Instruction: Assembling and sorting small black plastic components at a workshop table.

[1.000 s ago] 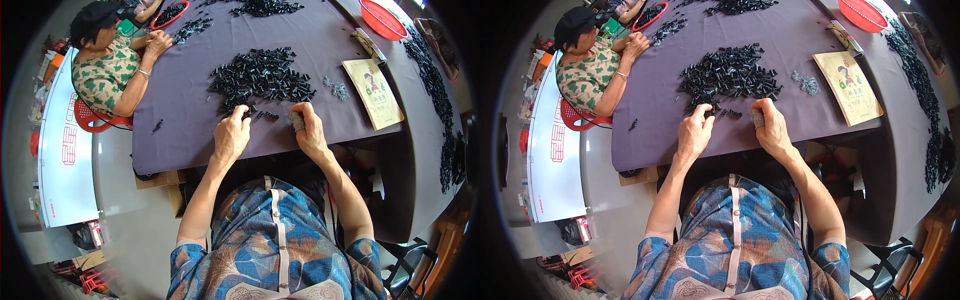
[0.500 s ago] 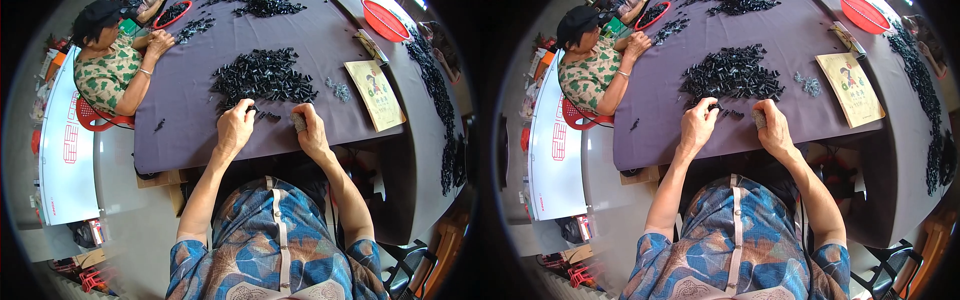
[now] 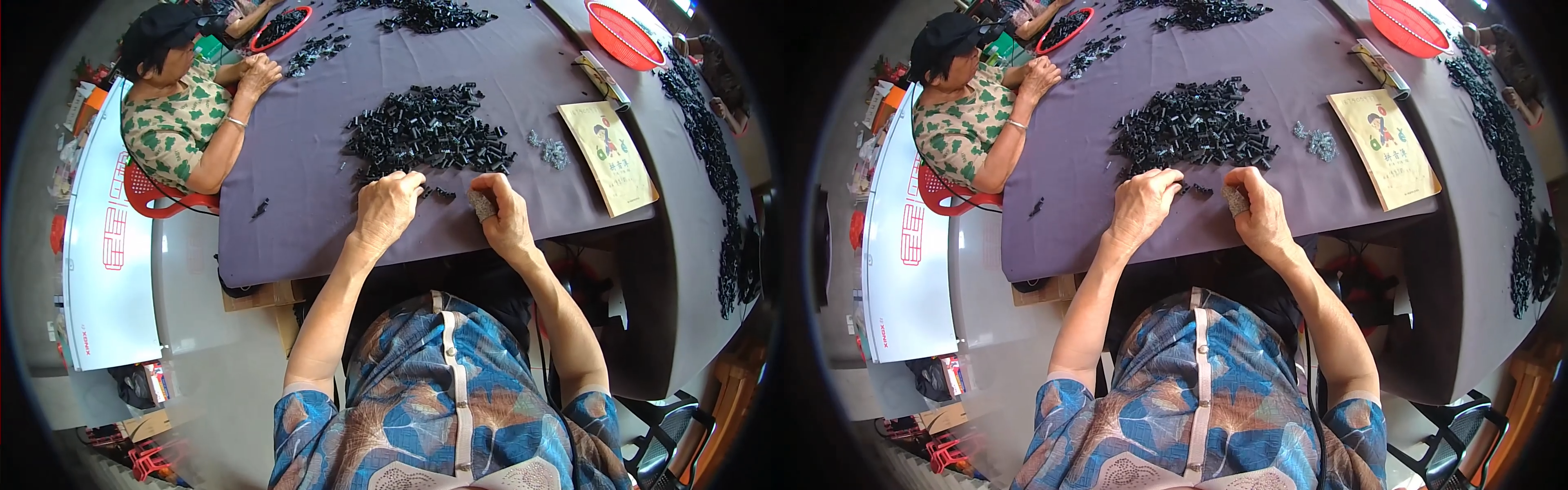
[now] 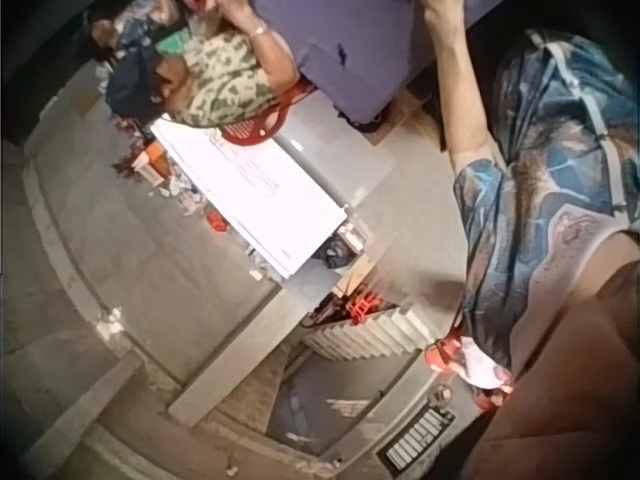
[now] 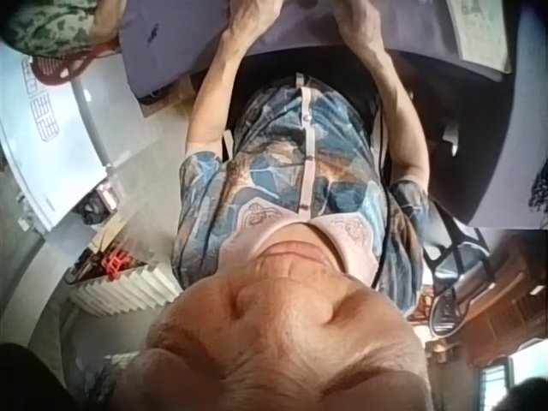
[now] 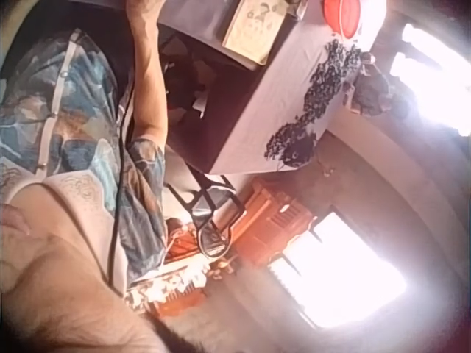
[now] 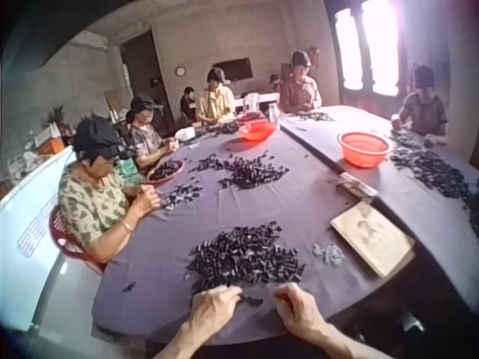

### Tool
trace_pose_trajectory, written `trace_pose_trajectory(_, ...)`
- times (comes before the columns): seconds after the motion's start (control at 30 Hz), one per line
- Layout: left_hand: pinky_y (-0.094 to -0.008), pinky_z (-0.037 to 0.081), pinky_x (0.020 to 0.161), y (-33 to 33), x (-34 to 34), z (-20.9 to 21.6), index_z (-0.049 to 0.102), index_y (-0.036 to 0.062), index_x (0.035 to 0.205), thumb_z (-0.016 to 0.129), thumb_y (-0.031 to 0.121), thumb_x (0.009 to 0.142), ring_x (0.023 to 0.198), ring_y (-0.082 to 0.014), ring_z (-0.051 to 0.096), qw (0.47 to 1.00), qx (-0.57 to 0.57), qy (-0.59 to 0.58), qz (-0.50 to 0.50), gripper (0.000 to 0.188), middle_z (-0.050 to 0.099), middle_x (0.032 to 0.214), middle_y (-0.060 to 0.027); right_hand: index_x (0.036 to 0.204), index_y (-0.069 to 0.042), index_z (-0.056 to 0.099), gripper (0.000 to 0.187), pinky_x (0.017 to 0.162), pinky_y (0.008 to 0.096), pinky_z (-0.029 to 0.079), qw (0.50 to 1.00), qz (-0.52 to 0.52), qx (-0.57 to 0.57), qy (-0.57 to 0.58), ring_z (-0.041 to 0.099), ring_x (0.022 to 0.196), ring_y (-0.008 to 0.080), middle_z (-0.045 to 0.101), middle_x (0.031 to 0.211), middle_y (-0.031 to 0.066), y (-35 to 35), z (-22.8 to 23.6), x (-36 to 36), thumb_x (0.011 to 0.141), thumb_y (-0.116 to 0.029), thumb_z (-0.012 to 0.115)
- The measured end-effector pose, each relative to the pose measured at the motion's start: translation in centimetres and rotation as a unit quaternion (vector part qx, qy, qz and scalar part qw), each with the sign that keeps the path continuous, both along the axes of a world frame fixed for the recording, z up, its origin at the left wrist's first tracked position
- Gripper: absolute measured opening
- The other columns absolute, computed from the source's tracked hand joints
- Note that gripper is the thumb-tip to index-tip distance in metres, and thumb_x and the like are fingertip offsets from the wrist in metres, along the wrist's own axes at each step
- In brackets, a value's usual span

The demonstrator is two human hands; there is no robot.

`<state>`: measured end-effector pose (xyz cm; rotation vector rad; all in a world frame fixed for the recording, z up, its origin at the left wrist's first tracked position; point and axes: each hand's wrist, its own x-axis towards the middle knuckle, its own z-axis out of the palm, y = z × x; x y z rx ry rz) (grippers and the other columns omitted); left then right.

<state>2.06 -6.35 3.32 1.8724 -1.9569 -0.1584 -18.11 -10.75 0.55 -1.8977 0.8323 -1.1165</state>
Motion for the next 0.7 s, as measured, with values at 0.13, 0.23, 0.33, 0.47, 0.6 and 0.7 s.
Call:
trace_pose_trajectory(0.13,-0.0338,0.051,0.062,0.2,0.0,-1.1,0.065,0.0073,0.096,0.063,0.013,0.084,0.068,-0.0248,0.065,0.993,-0.083,0.083,0.019,0.013,0.066,0.078,-0.0110,0.099,0.000,0.055,0.040,0.077,0.0353,0.049,0.999,-0.003,-0.034,0.013,0.061,0.086,0.0350,0.061,0.090,0.0164,-0.2,0.1,0.1,0.064,0.016,0.047)
trace_pose_trajectory(0.23,-0.0214,0.041,0.049,1.1,-0.6,-1.8,0.063,0.0024,0.090,0.063,0.013,0.087,0.056,-0.0043,0.049,0.917,-0.086,0.388,0.022,0.010,0.054,0.069,0.0050,0.097,0.000,0.056,0.037,0.075,0.0355,0.049,0.998,-0.001,-0.056,0.031,0.061,0.085,0.0348,0.061,0.090,0.0162,0.0,0.4,0.1,0.065,0.016,0.048)
trace_pose_trajectory(0.33,-0.0165,0.021,0.036,3.4,-2.8,-0.5,0.060,0.0068,0.097,0.061,0.014,0.091,0.044,0.0013,0.033,0.761,0.100,0.638,0.055,0.010,0.047,0.064,0.0078,0.096,-0.001,0.057,0.033,0.071,0.0361,0.049,0.997,0.035,-0.059,0.020,0.061,0.083,0.0342,0.060,0.087,0.0146,1.4,1.3,0.6,0.067,0.012,0.053)
trace_pose_trajectory(0.47,-0.0176,0.023,0.036,5.2,-3.7,-1.1,0.052,0.0053,0.097,0.058,0.018,0.093,0.041,-0.0009,0.034,0.633,0.124,0.762,0.050,0.014,0.043,0.059,0.0059,0.095,-0.002,0.057,0.032,0.069,0.0371,0.050,0.992,0.094,-0.080,0.012,0.061,0.081,0.0345,0.060,0.086,0.0139,3.0,2.3,1.7,0.066,0.011,0.056)
trace_pose_trajectory(0.6,-0.0176,0.025,0.037,5.9,-3.0,-2.3,0.050,0.0054,0.097,0.055,0.021,0.096,0.043,-0.0018,0.035,0.679,0.121,0.724,0.010,0.016,0.045,0.062,0.0044,0.096,-0.001,0.056,0.033,0.068,0.0369,0.050,0.993,0.109,-0.045,0.017,0.061,0.081,0.0346,0.060,0.086,0.0142,3.5,1.6,1.9,0.065,0.011,0.058)
trace_pose_trajectory(0.7,-0.0177,0.026,0.037,6.1,-2.9,-2.5,0.050,0.0055,0.099,0.053,0.020,0.097,0.045,-0.0020,0.036,0.679,0.117,0.725,-0.012,0.015,0.045,0.064,0.0028,0.096,-0.001,0.056,0.032,0.069,0.0365,0.050,0.992,0.122,-0.025,0.025,0.062,0.082,0.0342,0.061,0.087,0.0146,3.8,1.5,1.8,0.066,0.012,0.058)
